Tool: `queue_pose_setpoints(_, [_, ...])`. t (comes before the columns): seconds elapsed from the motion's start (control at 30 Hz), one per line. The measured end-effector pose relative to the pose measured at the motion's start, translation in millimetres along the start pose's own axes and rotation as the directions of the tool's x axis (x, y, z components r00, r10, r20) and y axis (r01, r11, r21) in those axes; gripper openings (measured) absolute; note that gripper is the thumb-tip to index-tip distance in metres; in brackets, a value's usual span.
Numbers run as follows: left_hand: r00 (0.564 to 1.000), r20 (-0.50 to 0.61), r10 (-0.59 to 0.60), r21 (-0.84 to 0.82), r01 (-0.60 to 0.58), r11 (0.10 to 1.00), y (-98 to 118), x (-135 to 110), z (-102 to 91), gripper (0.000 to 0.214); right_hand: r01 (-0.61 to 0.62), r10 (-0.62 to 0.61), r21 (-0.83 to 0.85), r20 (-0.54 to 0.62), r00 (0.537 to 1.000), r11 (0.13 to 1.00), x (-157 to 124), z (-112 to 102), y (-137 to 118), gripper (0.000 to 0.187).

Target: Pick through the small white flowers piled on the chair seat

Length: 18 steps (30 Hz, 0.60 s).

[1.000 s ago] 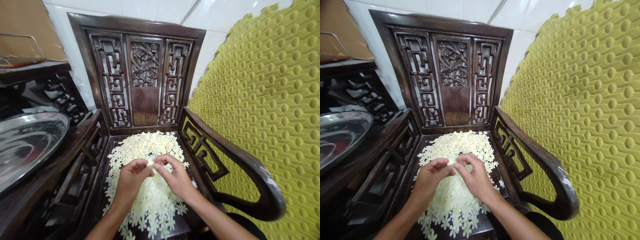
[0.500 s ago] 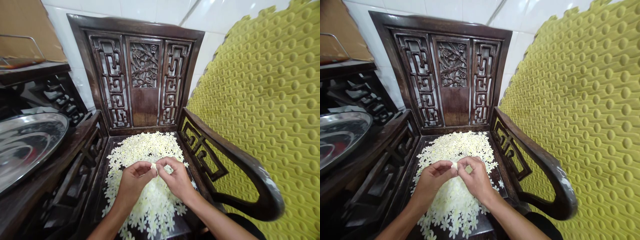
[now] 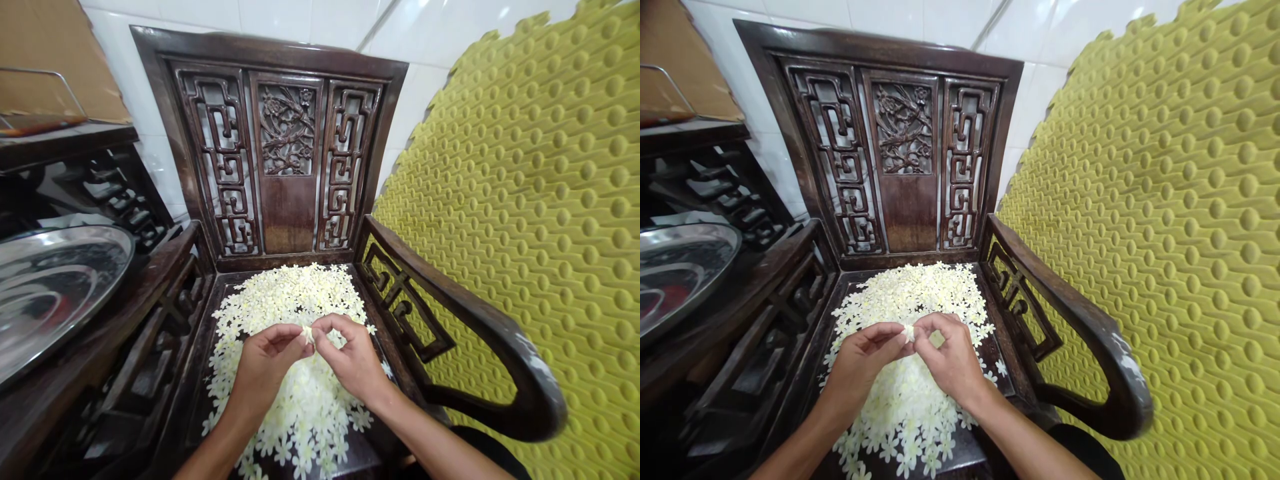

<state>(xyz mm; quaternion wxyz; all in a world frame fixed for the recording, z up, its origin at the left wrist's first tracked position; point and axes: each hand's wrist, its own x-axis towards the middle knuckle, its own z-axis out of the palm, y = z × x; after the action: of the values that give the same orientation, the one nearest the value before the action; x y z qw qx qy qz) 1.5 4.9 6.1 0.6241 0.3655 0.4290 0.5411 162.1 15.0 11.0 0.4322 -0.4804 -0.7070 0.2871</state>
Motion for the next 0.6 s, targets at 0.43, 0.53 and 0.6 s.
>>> queue_pose_setpoints(0.43, [0.997,-0.067,0.025,0.049,-0.022,0.999,-2.1,-0.5,1.5,0.013,-0.089,0.087,0.146,0.024,0.996,0.985,-1.1,1.7,-5.7,0.014])
queue_pose_setpoints(0.53, [0.996,-0.091,0.022,0.06,-0.016,0.998,-1.0,-1.0,3.7,0.014,-0.157,0.155,0.246,0.027,0.987,0.956,-0.4,4.4,-3.2,0.012])
queue_pose_setpoints(0.6, [0.993,-0.114,0.023,0.06,-0.017,0.998,-0.4,-1.0,3.8,0.015,-0.194,0.201,0.295,0.007,0.98,0.936,1.5,5.3,1.4,0.011])
